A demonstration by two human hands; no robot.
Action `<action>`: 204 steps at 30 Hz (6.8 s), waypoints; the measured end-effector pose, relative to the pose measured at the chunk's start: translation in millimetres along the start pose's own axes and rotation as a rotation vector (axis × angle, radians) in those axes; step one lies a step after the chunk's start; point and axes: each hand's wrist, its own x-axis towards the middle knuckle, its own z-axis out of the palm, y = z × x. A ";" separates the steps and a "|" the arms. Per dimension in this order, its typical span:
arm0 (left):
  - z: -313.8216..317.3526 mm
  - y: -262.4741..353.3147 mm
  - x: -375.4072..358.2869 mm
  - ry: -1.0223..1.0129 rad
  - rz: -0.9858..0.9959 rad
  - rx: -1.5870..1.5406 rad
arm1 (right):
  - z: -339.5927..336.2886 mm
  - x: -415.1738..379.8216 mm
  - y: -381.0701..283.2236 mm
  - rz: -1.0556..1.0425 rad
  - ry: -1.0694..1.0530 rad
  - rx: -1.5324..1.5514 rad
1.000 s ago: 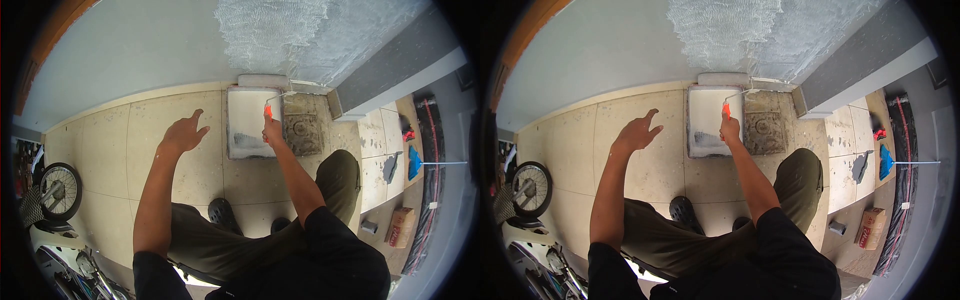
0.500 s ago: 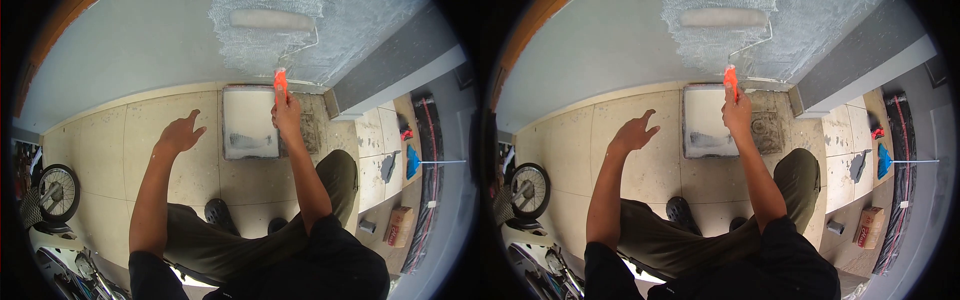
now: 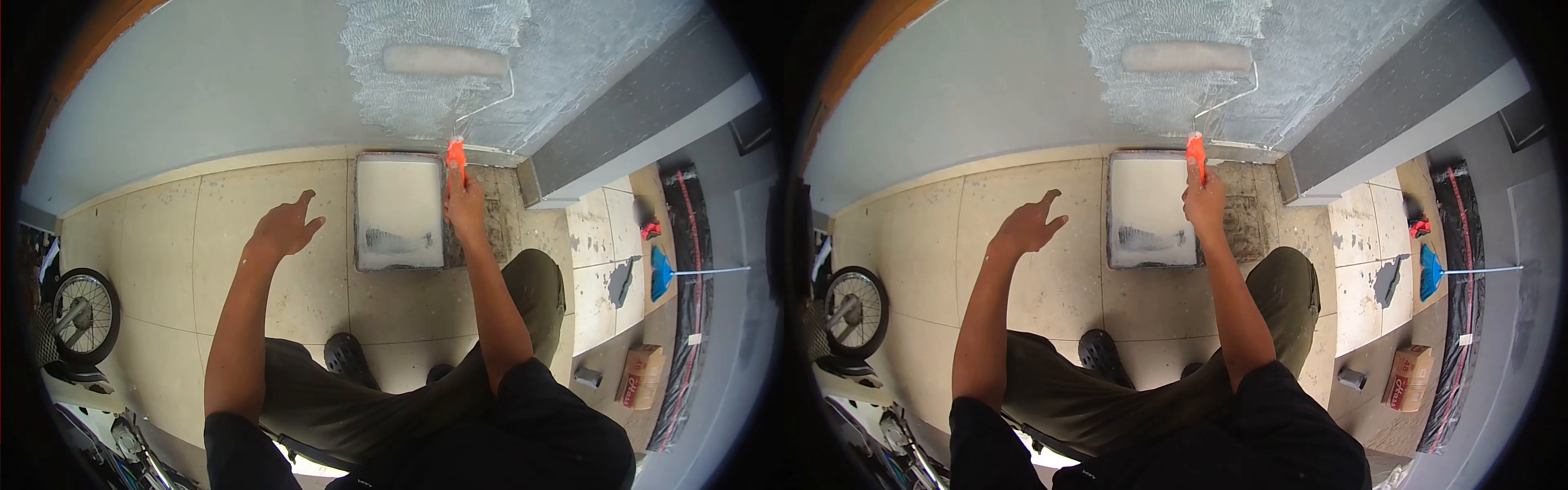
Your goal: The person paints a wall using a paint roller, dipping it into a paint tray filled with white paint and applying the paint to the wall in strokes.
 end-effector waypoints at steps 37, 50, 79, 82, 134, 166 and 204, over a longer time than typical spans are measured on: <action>-10.6 6.8 -7.1 -0.085 -0.068 -0.009 | -45.1 -2.3 -54.7 0.046 -0.039 0.165; 0.6 -1.0 -10.0 0.003 0.021 -0.001 | -19.1 14.0 114.8 0.487 -0.060 0.080; -15.4 16.0 -13.7 -0.073 -0.016 -0.027 | -76.0 15.0 0.2 0.066 0.025 0.059; -13.2 13.0 -14.5 -0.083 -0.031 -0.034 | -76.1 7.4 53.5 0.206 0.013 0.025; -5.9 29.3 -10.4 -0.054 0.034 -0.023 | 30.4 7.6 138.1 0.411 -0.057 -0.066; 10.4 26.2 16.3 -0.061 0.054 -0.048 | 70.7 -11.6 121.6 0.393 -0.165 -0.032; 6.7 21.4 19.0 -0.102 0.027 -0.027 | 102.0 -28.2 100.1 0.390 -0.148 -0.012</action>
